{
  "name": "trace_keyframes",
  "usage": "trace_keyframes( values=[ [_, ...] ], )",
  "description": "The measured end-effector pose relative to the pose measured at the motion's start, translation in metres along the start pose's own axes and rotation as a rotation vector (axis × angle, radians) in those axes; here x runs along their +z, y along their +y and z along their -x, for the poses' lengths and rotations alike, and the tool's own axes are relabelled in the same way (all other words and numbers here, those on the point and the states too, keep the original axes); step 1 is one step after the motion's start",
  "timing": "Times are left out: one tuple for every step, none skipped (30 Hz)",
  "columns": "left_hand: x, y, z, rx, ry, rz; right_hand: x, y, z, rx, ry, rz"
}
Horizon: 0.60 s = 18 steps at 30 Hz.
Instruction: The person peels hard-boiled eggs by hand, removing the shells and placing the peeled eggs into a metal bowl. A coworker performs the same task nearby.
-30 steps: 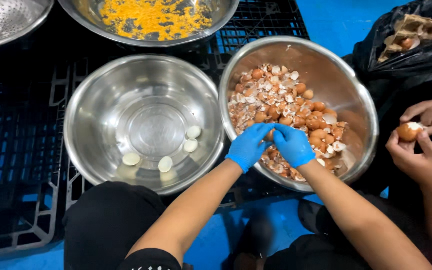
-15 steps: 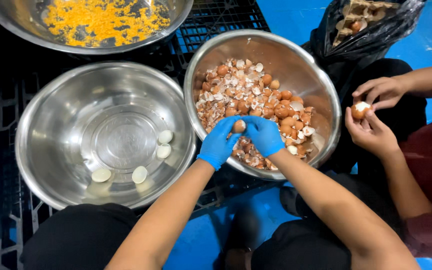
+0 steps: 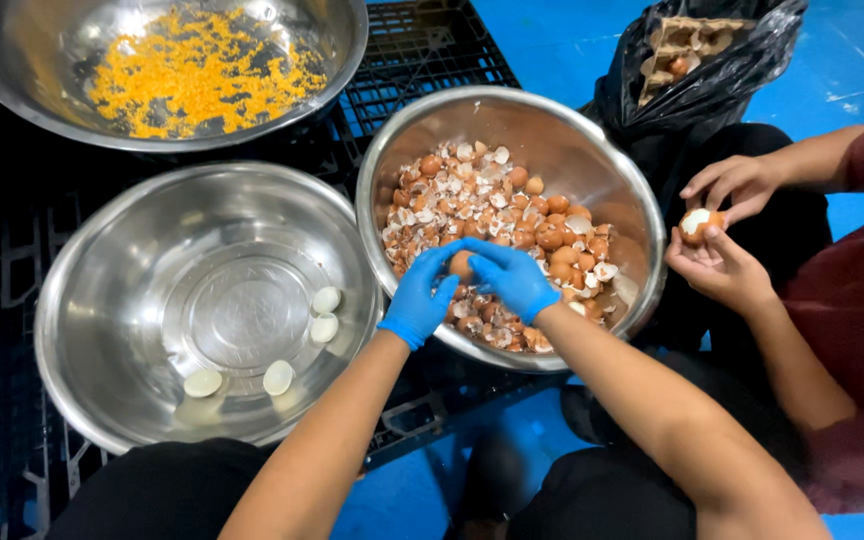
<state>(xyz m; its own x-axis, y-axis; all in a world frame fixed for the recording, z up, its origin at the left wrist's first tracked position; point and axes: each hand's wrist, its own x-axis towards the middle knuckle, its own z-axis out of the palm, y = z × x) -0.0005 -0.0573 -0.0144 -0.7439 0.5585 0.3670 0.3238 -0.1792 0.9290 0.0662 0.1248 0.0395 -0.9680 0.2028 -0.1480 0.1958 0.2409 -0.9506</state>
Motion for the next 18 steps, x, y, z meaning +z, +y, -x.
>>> trace_keyframes(
  values=[
    [0.000, 0.000, 0.000, 0.030, 0.000, -0.031, 0.002, 0.000, 0.001, -0.002, -0.018, -0.046],
    [0.000, 0.001, -0.001, -0.035, -0.003, 0.008, 0.004, 0.001, 0.001, 0.008, 0.000, -0.105],
    [0.001, 0.003, 0.000, -0.102, -0.007, 0.047, 0.007, 0.002, 0.000, 0.020, 0.017, -0.165],
    [0.002, 0.004, 0.000, -0.170, -0.010, 0.086, 0.008, 0.004, 0.000, 0.033, 0.034, -0.226],
    [0.003, 0.006, 0.000, -0.166, -0.010, 0.061, 0.010, 0.005, -0.001, 0.004, 0.052, -0.170],
    [0.003, 0.007, 0.000, -0.163, -0.009, 0.035, 0.010, 0.007, -0.001, -0.025, 0.068, -0.113],
    [0.004, 0.007, 0.000, -0.160, -0.008, 0.010, 0.011, 0.008, -0.002, -0.054, 0.085, -0.058],
    [0.004, 0.007, -0.001, -0.162, -0.006, 0.045, 0.012, 0.009, -0.004, -0.024, 0.093, -0.110],
    [0.005, 0.007, -0.002, -0.166, -0.004, 0.081, 0.012, 0.010, -0.004, 0.007, 0.101, -0.163],
    [0.005, 0.005, -0.002, -0.172, -0.001, 0.118, 0.012, 0.010, -0.004, 0.042, 0.109, -0.215],
    [0.006, 0.004, -0.002, -0.176, -0.004, 0.128, 0.012, 0.010, -0.004, 0.043, 0.107, -0.171],
    [0.006, 0.002, -0.002, -0.180, -0.006, 0.139, 0.011, 0.010, -0.004, 0.043, 0.105, -0.126],
    [0.006, 0.000, -0.003, -0.183, -0.009, 0.149, 0.010, 0.010, -0.004, 0.043, 0.104, -0.081],
    [0.005, -0.002, -0.003, -0.185, -0.015, 0.161, 0.010, 0.010, -0.004, 0.018, 0.111, -0.047],
    [0.005, -0.003, -0.003, -0.188, -0.022, 0.173, 0.009, 0.011, -0.003, -0.007, 0.117, -0.014],
    [0.005, -0.003, -0.003, -0.191, -0.027, 0.185, 0.009, 0.011, -0.003, -0.031, 0.123, 0.020],
    [0.004, -0.003, -0.003, -0.197, -0.027, 0.194, 0.010, 0.010, -0.003, -0.038, 0.138, 0.028],
    [0.004, -0.003, -0.004, -0.201, -0.027, 0.203, 0.011, 0.010, -0.003, -0.046, 0.153, 0.036]
  ],
)
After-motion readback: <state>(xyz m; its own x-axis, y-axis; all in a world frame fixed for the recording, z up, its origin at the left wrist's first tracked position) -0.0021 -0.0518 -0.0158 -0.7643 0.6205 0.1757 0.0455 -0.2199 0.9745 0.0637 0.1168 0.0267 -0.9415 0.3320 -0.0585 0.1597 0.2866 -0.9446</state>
